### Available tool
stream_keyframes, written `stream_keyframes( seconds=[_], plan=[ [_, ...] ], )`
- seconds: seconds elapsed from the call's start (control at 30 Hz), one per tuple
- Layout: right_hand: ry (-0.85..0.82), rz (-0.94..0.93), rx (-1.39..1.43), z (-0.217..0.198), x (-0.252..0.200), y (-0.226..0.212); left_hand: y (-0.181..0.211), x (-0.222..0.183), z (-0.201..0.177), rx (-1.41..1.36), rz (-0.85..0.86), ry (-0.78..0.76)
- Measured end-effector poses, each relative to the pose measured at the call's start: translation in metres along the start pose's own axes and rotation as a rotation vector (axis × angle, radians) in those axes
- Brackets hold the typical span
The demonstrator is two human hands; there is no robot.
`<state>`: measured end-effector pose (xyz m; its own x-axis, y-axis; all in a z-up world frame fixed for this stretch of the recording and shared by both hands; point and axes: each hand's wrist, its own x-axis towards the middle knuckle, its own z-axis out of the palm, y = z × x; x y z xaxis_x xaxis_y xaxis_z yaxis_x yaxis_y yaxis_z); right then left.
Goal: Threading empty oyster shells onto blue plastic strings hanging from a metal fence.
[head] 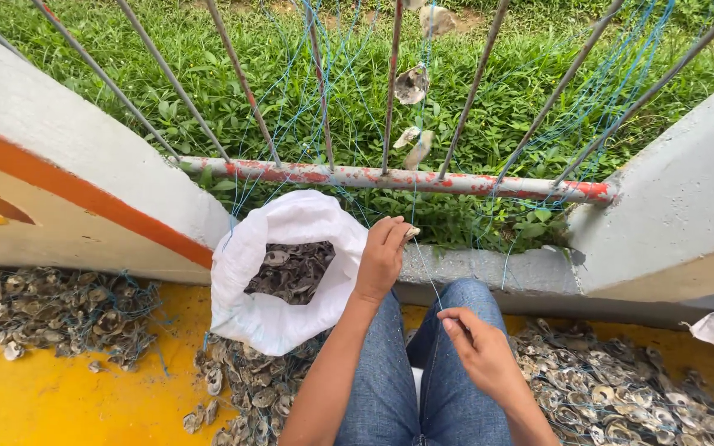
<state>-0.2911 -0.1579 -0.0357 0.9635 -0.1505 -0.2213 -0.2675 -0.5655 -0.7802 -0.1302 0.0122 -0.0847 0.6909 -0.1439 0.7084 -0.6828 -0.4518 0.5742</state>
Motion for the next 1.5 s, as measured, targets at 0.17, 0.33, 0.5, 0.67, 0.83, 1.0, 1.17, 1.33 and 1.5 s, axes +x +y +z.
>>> stream_keyframes(
  seconds=[0.17,0.33,0.5,0.67,0.83,1.0,1.17,1.33,1.5],
  plan=[
    [0.016,-0.050,0.066,-0.011,-0.005,-0.015,0.000,0.004,-0.002,0.045,0.061,-0.059],
    [0.005,-0.227,0.160,-0.021,0.000,-0.018,0.003,0.008,-0.004,0.084,0.119,-0.045],
    [0.465,-0.673,0.032,-0.038,0.035,-0.037,0.008,0.010,-0.005,0.034,0.073,0.010],
    [0.751,-0.706,-0.277,-0.023,0.108,-0.061,0.013,0.003,-0.003,-0.142,-0.055,-0.005],
    [0.458,-0.427,0.208,0.015,0.163,-0.048,0.015,0.002,-0.003,-0.253,-0.180,-0.028],
    [-0.126,-0.409,0.869,0.017,0.168,-0.032,0.022,0.007,-0.013,-0.263,-0.254,-0.072],
    [-0.038,-0.527,0.594,0.005,0.154,-0.042,0.009,0.002,-0.004,-0.267,-0.195,-0.030],
    [0.213,-0.530,0.102,-0.013,0.124,-0.071,0.012,0.006,-0.008,-0.189,-0.202,-0.062],
    [0.271,-0.568,-0.165,-0.019,0.082,-0.070,0.008,0.008,-0.012,-0.176,-0.147,-0.057]
  ],
)
